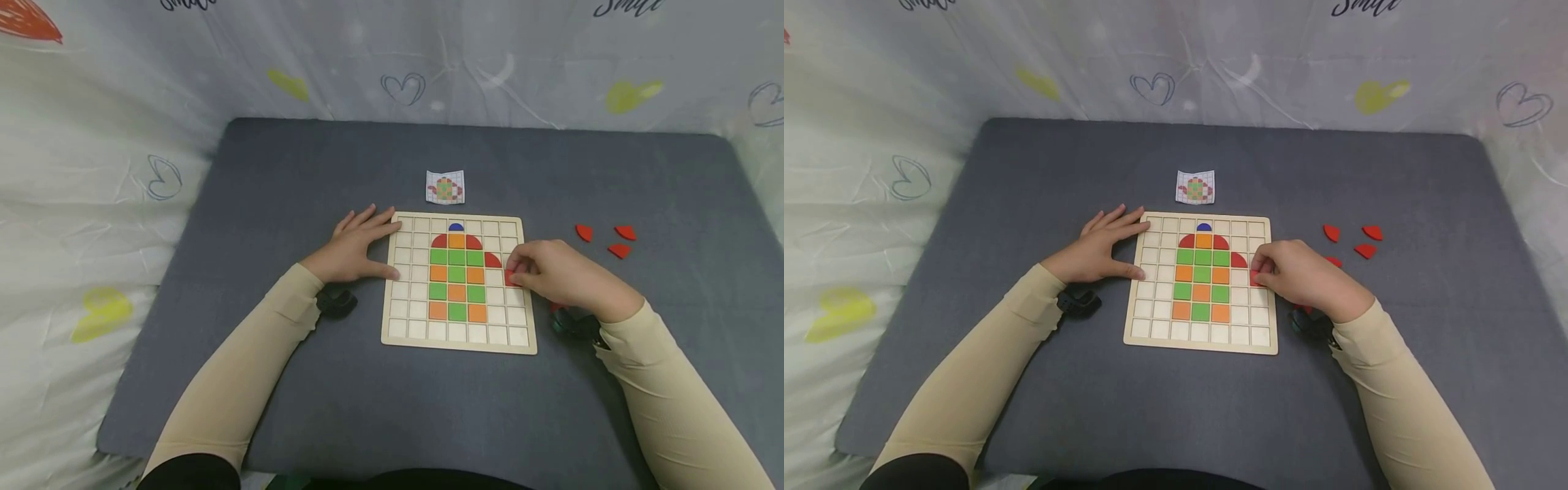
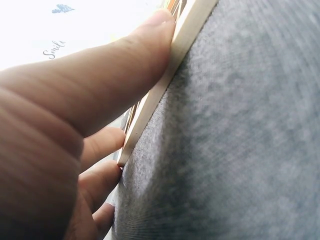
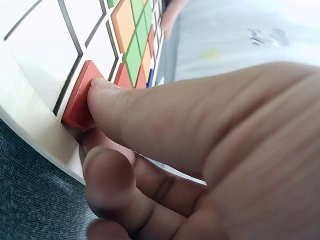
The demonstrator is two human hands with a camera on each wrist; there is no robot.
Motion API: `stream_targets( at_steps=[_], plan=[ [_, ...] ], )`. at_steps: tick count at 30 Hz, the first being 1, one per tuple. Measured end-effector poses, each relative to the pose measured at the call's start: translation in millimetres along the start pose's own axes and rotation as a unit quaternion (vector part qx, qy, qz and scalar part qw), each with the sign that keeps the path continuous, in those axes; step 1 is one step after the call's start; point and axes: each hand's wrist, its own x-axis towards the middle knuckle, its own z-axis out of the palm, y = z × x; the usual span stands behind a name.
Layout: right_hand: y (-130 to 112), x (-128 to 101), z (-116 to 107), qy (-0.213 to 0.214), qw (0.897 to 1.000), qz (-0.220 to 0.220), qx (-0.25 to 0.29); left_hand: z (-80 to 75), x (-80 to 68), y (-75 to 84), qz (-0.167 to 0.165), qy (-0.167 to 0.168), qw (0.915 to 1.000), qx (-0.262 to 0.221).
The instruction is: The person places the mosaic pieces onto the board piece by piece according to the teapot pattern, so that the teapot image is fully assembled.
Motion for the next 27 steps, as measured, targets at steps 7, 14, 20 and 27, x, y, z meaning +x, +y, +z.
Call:
stream_targets(
  at_steps=[7, 14, 20, 27],
  plan=[
    [0.8, 0.9, 0.3, 0.015, 1.0, 0.015, -0.007, -0.2, 0.3, 0.2, 0.0, -0.003, 1.0, 0.001],
    [1.7, -0.8, -0.7, 0.023, 0.999, 0.025, -0.009, -0.9, -0.1, 1.2, -0.005, -0.002, 1.0, 0.0],
    [6.2, -10.7, -7.2, -0.002, 1.0, 0.016, -0.015, -1.5, -0.9, 1.7, -0.003, -0.006, 1.0, -0.006],
    [19.0, -30.0, -12.9, -0.017, 0.999, 0.02, -0.032, -1.0, -0.7, 2.2, -0.002, -0.003, 1.0, -0.006]
  ],
)
